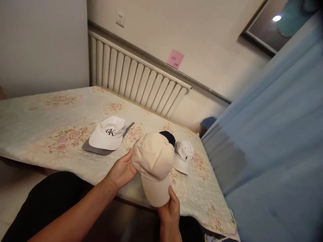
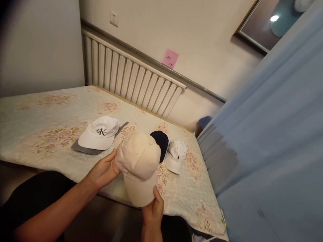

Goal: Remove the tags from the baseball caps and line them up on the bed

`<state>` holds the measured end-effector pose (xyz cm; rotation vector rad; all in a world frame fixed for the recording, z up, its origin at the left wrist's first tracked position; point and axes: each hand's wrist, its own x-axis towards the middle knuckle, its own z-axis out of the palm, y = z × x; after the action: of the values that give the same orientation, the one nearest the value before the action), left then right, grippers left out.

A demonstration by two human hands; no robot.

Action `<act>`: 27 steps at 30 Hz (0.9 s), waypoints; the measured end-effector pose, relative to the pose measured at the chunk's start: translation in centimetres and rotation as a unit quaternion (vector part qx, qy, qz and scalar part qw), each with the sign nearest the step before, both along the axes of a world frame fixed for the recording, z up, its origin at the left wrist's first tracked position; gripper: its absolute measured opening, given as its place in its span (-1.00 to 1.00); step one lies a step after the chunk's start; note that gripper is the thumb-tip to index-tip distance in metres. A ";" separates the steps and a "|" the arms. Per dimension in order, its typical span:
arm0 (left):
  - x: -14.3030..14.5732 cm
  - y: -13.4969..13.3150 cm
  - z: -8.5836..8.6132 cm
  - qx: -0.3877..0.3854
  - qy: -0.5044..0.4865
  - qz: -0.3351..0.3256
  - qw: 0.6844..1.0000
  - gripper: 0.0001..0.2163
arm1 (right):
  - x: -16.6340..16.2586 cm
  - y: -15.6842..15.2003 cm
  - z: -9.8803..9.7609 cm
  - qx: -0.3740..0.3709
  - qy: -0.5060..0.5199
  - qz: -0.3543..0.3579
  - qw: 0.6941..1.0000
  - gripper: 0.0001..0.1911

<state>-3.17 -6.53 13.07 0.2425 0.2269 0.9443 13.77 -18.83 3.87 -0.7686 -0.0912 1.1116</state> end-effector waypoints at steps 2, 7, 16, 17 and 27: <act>-0.3 -0.1 -0.1 0.013 0.013 -0.019 1.000 -0.64 | 1.2 -0.2 -0.8 -0.005 -0.001 -0.016 1.000 -0.73; -0.5 -0.7 -0.5 0.041 0.026 -0.080 0.996 -0.68 | 3.6 -0.8 -2.1 -0.024 0.045 -0.043 0.998 -0.80; -0.9 -0.7 -2.1 0.046 0.018 -0.176 0.983 -0.80 | 6.3 -1.7 -3.9 -0.016 0.001 -0.067 0.998 -0.69; -0.9 -0.7 -2.2 0.054 0.016 -0.185 0.981 -0.81 | 6.6 -1.8 -4.2 -0.019 -0.002 -0.071 0.997 -0.67; -1.5 -0.4 -3.3 0.040 0.002 -0.243 0.969 -0.76 | 7.3 -3.4 -4.8 -0.064 -0.042 -0.079 0.994 -0.62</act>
<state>-4.67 -6.90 9.75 0.3555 0.1236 0.4661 21.03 -22.25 -0.96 -0.9217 -0.0297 0.9418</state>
